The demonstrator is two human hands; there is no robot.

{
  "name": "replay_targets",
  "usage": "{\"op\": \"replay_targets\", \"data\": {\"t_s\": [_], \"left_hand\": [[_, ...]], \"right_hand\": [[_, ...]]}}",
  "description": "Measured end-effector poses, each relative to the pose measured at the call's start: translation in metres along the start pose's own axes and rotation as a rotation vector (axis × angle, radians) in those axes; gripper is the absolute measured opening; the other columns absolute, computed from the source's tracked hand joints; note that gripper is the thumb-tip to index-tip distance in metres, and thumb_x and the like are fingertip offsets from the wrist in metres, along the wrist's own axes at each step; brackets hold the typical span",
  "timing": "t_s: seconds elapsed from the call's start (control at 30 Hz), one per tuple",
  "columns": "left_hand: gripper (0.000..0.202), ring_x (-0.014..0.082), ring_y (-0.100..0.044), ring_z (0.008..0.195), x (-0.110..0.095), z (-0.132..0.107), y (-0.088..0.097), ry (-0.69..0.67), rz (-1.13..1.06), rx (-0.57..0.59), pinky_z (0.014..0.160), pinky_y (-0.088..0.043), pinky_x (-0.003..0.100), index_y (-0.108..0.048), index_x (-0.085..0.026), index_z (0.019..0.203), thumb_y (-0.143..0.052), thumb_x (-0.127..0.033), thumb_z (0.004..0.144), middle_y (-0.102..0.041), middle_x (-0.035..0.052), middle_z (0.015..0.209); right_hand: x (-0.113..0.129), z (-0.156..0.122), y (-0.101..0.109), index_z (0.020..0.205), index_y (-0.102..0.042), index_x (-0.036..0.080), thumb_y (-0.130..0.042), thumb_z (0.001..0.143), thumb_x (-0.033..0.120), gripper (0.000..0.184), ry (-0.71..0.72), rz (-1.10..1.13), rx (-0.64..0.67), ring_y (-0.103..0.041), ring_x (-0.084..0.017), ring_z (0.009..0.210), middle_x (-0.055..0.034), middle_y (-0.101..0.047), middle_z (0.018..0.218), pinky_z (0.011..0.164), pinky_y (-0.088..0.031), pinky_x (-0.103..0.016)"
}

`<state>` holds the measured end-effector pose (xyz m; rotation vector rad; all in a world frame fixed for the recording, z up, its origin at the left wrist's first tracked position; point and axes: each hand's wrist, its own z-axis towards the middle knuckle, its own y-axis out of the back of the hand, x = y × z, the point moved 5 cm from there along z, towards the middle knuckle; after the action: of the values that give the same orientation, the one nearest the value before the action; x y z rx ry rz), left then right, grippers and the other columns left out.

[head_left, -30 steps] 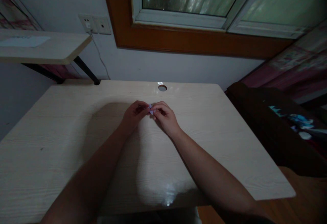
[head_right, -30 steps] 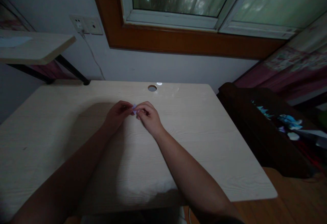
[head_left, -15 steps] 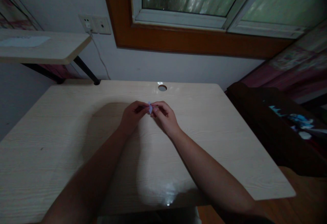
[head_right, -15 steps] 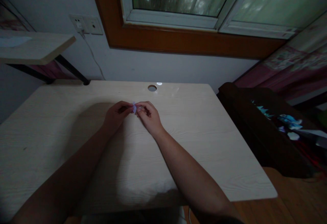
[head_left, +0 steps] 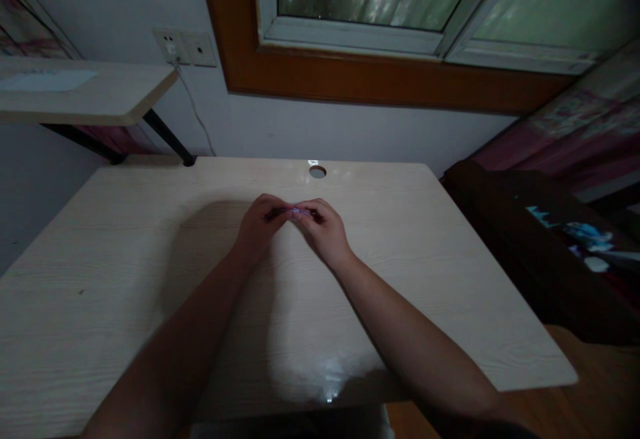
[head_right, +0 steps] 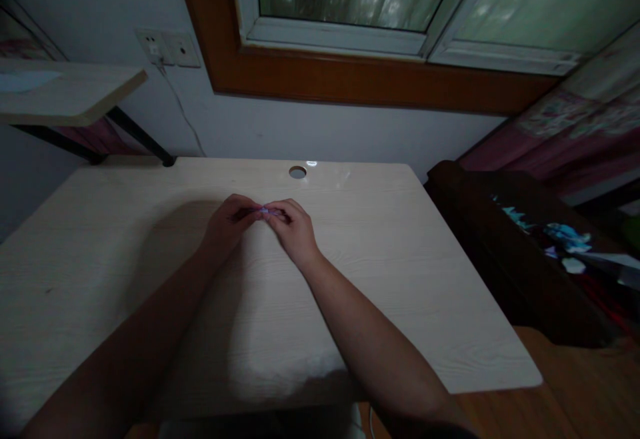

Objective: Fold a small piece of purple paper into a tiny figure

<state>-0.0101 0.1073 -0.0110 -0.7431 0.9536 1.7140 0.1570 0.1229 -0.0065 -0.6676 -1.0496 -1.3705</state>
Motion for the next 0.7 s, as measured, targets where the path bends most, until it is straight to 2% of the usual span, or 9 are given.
{"op": "replay_targets", "data": {"t_s": [0.3, 0.53, 0.7], "left_hand": [[0.014, 0.0156, -0.061, 0.083, -0.0038, 0.0005, 0.0023, 0.044, 0.030, -0.005, 0.077, -0.052, 0.029, -0.071, -0.022, 0.086, -0.073, -0.035, 0.083, -0.063, 0.0027, 0.091], [0.015, 0.0168, -0.062, 0.083, -0.0010, 0.0002, 0.0024, 0.148, -0.012, 0.009, 0.078, -0.051, 0.029, -0.071, -0.022, 0.084, -0.072, -0.037, 0.082, -0.065, 0.0026, 0.089], [0.020, 0.0163, -0.063, 0.077, 0.0026, -0.0008, -0.0021, 0.260, -0.098, 0.053, 0.077, -0.051, 0.029, -0.071, -0.022, 0.089, -0.072, -0.041, 0.082, -0.069, 0.0009, 0.081]], "right_hand": [[0.0022, 0.0003, -0.0004, 0.096, -0.074, 0.028, -0.073, 0.085, 0.035, 0.013, 0.007, -0.002, 0.007, -0.063, -0.018, 0.088, -0.0031, -0.067, 0.093, 0.077, -0.051, -0.032], [0.0049, 0.0003, 0.0004, 0.089, -0.075, 0.027, -0.072, 0.085, 0.036, 0.010, -0.002, -0.031, 0.001, -0.060, -0.019, 0.087, -0.0043, -0.063, 0.091, 0.075, -0.049, -0.034], [-0.0029, 0.0013, 0.0001, 0.088, -0.075, 0.027, -0.073, 0.085, 0.037, 0.011, -0.017, 0.017, 0.008, -0.059, -0.018, 0.082, -0.0030, -0.063, 0.088, 0.075, -0.047, -0.034]]}}
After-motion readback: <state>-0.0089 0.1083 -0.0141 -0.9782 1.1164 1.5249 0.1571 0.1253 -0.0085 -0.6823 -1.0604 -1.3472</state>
